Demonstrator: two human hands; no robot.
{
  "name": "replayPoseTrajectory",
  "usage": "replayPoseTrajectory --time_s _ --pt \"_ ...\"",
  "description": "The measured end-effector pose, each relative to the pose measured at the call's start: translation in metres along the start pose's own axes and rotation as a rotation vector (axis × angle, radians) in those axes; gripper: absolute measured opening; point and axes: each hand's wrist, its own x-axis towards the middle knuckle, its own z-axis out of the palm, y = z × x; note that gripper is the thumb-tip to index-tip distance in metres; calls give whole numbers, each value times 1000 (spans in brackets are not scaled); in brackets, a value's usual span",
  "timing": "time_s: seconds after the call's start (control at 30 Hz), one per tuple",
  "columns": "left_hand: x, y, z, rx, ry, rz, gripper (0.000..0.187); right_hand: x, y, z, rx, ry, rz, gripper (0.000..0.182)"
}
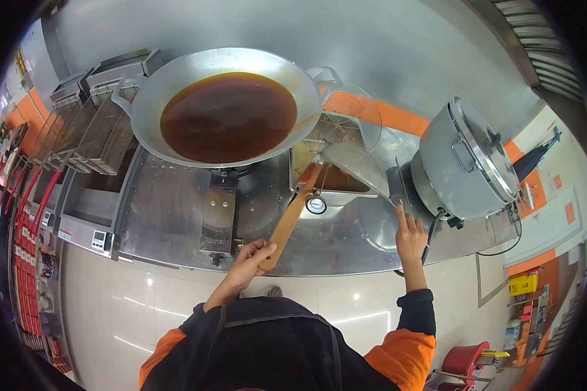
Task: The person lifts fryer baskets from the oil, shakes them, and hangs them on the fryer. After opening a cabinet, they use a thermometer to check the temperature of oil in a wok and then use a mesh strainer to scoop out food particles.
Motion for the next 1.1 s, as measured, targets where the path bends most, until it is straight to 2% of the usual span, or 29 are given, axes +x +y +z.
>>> replayPoseTrajectory --time_s 0.37,0.47,0.57,0.67,0.77,0.87,0.97,1.07,1.1 --pt "2 -3 -1 -23 -10 4 26 4 -5 7 7 27 38 50" --pt "3 -5 -2 -30 9 -1 26 5 -13 8 45 -30 86 48" --pt "2 -5 -1 -17 14 -2 26 13 -17 5 58 -8 143 44" --pt "2 -4 -2 -18 1 -6 26 12 -18 14 142 -35 380 40" --pt "1 -1 -2 -12 -19 -23 25 0 -12 35 498 -95 572 29" --pt "0 -1 -1 -17 -21 -25 25 -2 -15 36 1075 -340 1114 20" --pt "-1 0 1 -28 -38 -13 26 14 -9 18 1502 -389 1350 17" --pt "-3 6 0 0 -50 -33 27 48 8 -3 1626 -369 1302 18" --pt "-4 7 0 14 -53 -45 27 66 10 -14 1539 -320 1213 19"
